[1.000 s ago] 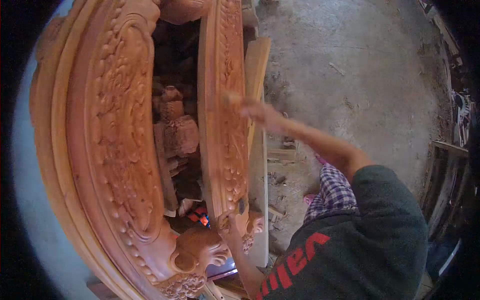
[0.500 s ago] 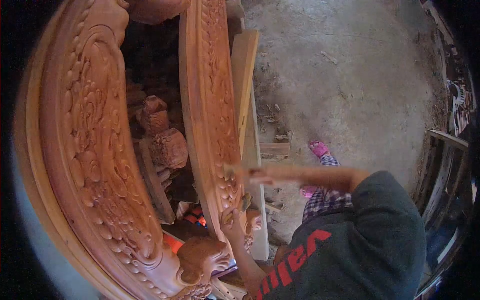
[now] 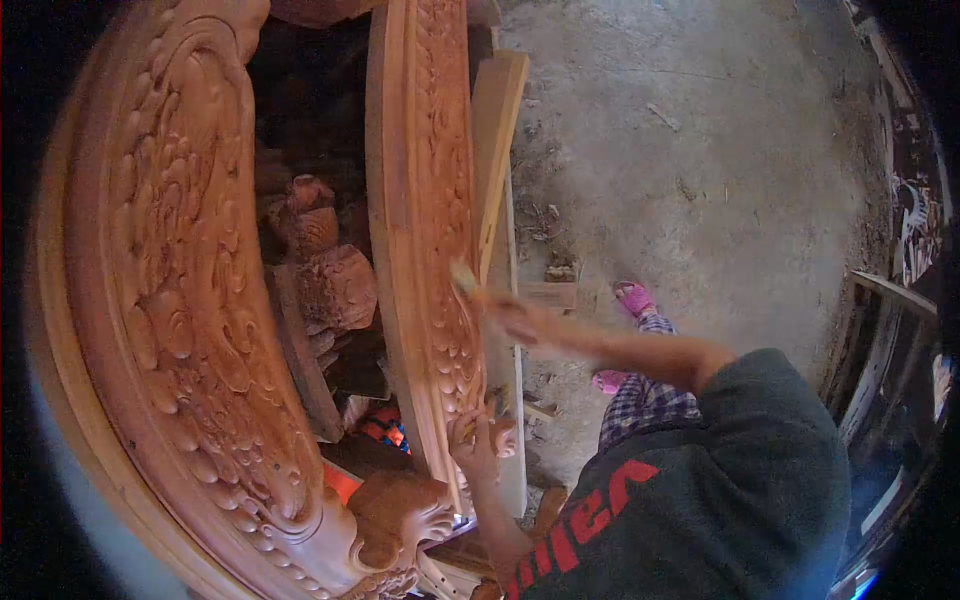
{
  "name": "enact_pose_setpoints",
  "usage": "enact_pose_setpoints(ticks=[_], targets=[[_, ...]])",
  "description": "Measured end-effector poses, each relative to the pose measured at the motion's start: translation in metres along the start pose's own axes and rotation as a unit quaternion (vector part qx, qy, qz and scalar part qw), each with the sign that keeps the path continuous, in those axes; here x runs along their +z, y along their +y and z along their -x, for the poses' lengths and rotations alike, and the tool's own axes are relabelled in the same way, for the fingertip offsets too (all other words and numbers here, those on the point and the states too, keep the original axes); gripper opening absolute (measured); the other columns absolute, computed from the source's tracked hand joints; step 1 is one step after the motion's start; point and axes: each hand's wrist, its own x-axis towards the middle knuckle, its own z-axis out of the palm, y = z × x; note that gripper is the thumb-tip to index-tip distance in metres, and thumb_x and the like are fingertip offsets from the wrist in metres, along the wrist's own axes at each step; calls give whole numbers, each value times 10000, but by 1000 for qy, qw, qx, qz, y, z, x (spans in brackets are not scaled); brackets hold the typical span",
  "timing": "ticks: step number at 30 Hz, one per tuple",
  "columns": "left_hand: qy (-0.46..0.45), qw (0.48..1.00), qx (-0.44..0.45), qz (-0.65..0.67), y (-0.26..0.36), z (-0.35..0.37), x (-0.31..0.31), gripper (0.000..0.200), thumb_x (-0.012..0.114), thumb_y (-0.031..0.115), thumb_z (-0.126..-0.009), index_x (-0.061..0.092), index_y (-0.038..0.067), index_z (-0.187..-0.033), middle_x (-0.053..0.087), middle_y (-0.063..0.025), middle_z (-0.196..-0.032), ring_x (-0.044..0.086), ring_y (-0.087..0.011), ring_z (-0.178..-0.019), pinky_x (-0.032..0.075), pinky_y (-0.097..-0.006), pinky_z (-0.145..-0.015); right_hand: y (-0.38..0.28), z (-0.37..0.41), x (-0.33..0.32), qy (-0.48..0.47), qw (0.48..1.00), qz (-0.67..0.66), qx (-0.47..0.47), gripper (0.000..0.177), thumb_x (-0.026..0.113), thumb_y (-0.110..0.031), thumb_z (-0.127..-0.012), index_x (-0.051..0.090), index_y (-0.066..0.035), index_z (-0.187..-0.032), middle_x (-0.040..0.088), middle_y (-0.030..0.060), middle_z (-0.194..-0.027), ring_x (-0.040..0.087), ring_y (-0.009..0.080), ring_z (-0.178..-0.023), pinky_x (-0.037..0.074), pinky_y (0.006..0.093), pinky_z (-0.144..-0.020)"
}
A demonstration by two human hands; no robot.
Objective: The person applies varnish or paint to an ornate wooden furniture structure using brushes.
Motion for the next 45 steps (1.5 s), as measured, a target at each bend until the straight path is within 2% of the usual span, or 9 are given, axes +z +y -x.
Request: enact_pose_setpoints(ticks=[6, 9, 11, 20, 25, 30, 33, 35, 45], targets=[[4, 999, 44, -16, -15, -8, -11, 92, 630, 96, -867, 637, 20, -918, 547, -62, -939, 579, -168, -866, 465, -302, -766, -56, -9, -39, -91, 933, -272, 220, 503, 511, -312, -948, 370, -85, -1373, 470, 103, -1267, 449, 197, -1124, 392, 360, -913], [30, 997, -4, 76, 4, 2, -10, 77, 635, 90, -861, 642, 22, -895, 555, -75, -947, 585, -190, -870, 469, -302, -766, 24, -66, -72, 73, 969, -214, 95, 433, 470, -231, -965, 399, -38, -1346, 430, 117, -1352, 340, 264, -1318, 318, 423, -1049], [39, 997, 59, 10, -2, 4, -16, 71, 643, 81, -850, 647, 31, -899, 571, -79, -968, 587, -194, -872, 474, -314, -772, 39, -111, -105, 96, 926, 339, -134, 349, 551, -133, -912, 511, -50, -1248, 510, 148, -1254, 427, 304, -1257, 410, 409, -975], [194, 893, 406, -4, 134, 54, -148, 107, 628, 98, -859, 658, 31, -937, 604, -193, -1040, 587, -288, -1000, 476, -381, -885, -290, -153, -37, 245, 822, 205, -471, 210, 654, -10, -809, 652, -57, -1013, 596, 123, -1147, 548, 291, -1117, 477, 354, -879], [405, 704, 582, -31, 171, 65, -191, 144, 603, 98, -885, 667, 42, -1002, 569, -216, -1158, 580, -314, -1038, 500, -418, -859, -325, -125, 32, -18, 934, 158, -319, 313, 605, -100, -862, 568, -22, -1162, 557, 182, -1172, 558, 321, -1085, 460, 369, -898], [222, 875, 416, -109, 81, 64, -163, 198, 622, -3, -811, 676, 61, -990, 563, -159, -1231, 595, -297, -1020, 505, -385, -860, -301, -49, 62, -185, 914, 246, -265, 364, 495, -144, -925, 452, -11, -1262, 546, 180, -1210, 534, 326, -1123, 455, 356, -926], [83, 942, 325, 25, 91, 79, -165, 198, 635, 1, -798, 681, 74, -976, 597, -141, -1175, 597, -292, -1017, 505, -380, -841, -306, -51, 40, -357, 656, 464, -476, 313, 475, -197, -946, 475, -14, -1199, 559, 162, -1187, 532, 340, -1114, 441, 376, -939], [29, 957, 287, 39, 111, 82, -180, 189, 646, 11, -796, 682, 80, -968, 616, -136, -1140, 598, -294, -1018, 505, -384, -833, -341, -68, 24, -515, 781, 330, -129, 204, 471, -194, -930, 510, -31, -1046, 553, 131, -1213, 530, 330, -1136, 440, 374, -952], [467, 710, 510, -131, 253, 81, -266, 196, 694, 13, -756, 697, 95, -934, 648, -114, -1063, 591, -285, -1065, 482, -366, -896, -464, -133, 20, -52, 749, 368, -549, 269, 576, -145, -895, 569, -81, -1156, 538, 181, -1272, 586, 316, -1087, 522, 354, -860]])
